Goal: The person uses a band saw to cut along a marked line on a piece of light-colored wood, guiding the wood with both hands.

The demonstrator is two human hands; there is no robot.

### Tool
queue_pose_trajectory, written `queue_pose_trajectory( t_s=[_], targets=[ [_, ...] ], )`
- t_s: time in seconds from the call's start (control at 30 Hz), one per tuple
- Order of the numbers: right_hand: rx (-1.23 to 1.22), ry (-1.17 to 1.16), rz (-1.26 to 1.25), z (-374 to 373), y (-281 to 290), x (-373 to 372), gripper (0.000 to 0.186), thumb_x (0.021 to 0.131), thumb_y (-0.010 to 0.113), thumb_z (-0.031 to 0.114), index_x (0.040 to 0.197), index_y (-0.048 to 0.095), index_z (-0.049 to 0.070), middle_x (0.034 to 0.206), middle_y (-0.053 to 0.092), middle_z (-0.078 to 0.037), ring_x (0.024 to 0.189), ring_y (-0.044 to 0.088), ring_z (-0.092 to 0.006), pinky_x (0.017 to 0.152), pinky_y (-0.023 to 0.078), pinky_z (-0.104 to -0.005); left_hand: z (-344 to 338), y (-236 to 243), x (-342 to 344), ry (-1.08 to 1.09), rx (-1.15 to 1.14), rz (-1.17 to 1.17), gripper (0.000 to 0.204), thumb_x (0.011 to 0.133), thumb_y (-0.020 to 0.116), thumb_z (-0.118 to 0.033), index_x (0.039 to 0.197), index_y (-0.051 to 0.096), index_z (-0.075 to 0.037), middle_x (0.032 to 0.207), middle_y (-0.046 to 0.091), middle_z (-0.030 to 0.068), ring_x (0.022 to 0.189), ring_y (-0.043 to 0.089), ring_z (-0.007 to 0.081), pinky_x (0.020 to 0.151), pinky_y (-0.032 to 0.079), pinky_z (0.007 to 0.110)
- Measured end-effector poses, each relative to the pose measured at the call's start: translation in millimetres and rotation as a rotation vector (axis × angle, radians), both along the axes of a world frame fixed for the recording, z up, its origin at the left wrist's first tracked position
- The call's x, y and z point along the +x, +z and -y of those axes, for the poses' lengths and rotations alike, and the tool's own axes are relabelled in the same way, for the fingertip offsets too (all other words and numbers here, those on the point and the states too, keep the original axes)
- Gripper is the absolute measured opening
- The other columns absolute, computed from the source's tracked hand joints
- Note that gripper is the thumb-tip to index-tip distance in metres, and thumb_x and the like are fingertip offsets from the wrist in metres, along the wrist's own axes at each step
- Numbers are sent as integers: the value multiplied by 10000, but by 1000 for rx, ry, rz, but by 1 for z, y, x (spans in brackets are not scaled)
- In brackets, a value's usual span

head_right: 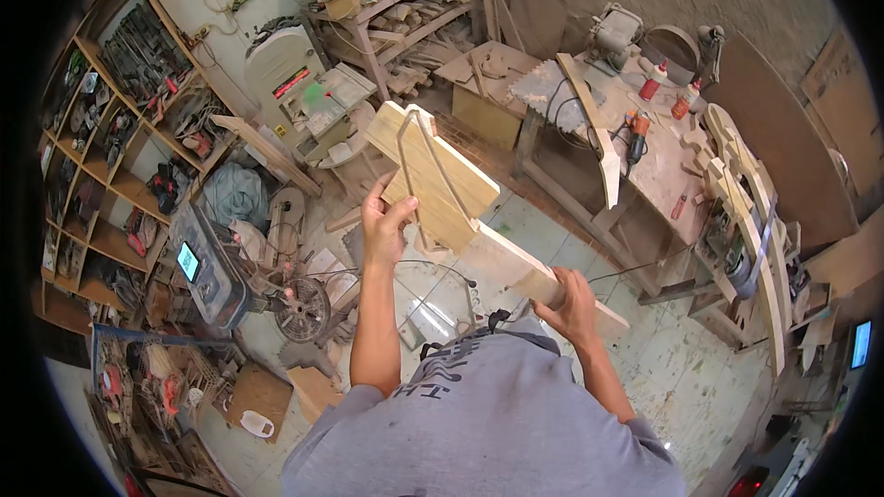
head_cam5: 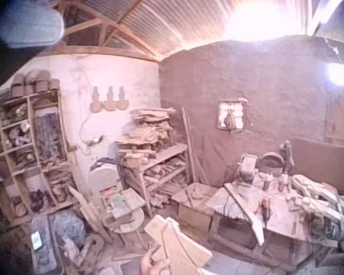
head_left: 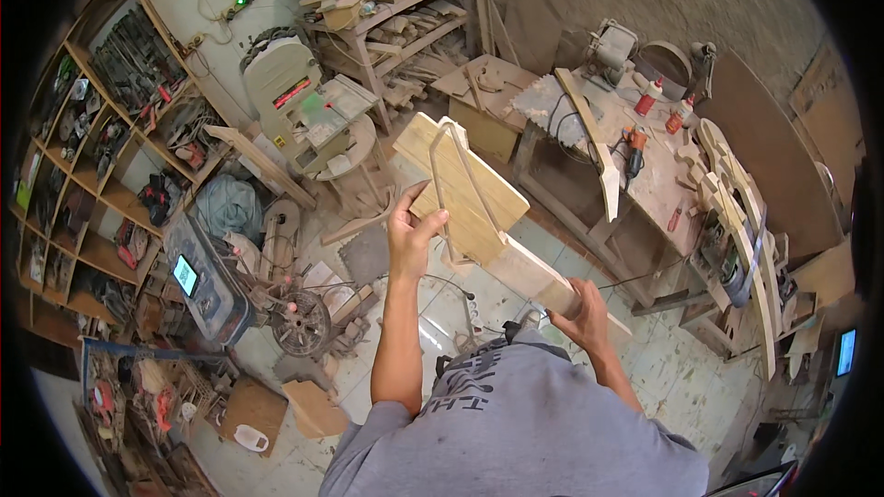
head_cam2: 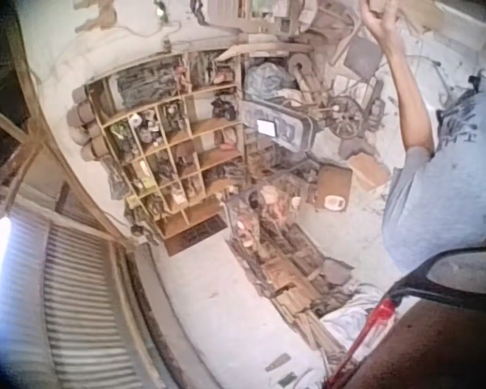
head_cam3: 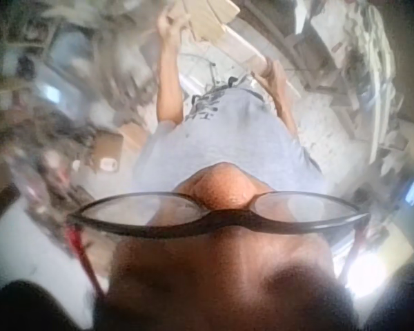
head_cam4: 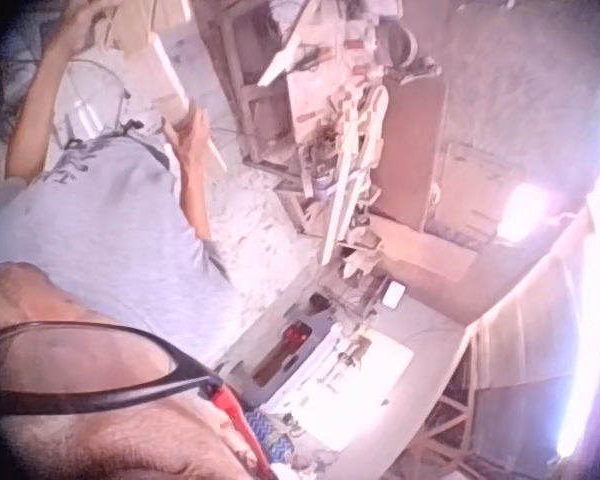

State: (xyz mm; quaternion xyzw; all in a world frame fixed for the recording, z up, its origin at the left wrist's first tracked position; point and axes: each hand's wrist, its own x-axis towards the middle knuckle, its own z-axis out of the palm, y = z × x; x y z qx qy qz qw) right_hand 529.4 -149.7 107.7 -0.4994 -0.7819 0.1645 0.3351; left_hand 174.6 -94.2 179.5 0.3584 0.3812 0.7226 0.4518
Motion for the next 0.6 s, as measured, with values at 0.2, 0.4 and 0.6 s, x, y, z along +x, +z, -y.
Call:
queue_pose_trajectory(
  t_s=[0.2, 0.4, 0.6],
  targets=[
    [28, -9, 60, -2, 21, 4, 683, 629, 898, 226, 1236, 672, 13, 979, 647, -166, 908, 651, -360, 796, 535, -443, -6, -8, -7, -11, -24, 165, 551, 884, 734, -12, 1408, 564, 26, 1178, 728, 111, 998, 722, 141, 850, 595, 266],
    [159, -44, 174, 6, 45, 15, 720, 622, 899, 269, 1289, 693, 93, 970, 659, -118, 870, 657, -316, 770, 553, -448, -19, -17, 4, -58, -70, 347, 485, 919, 671, -3, 1392, 567, -23, 1205, 713, 73, 1034, 708, 163, 853, 595, 301],
    [141, -139, 318, 20, 81, 26, 725, 638, 898, 279, 1321, 694, 144, 975, 655, -69, 862, 657, -271, 754, 555, -417, -45, -55, 17, -132, -159, 370, 454, 939, 645, -60, 1387, 575, -37, 1252, 697, 74, 1127, 684, 212, 991, 549, 362]
  ],
)
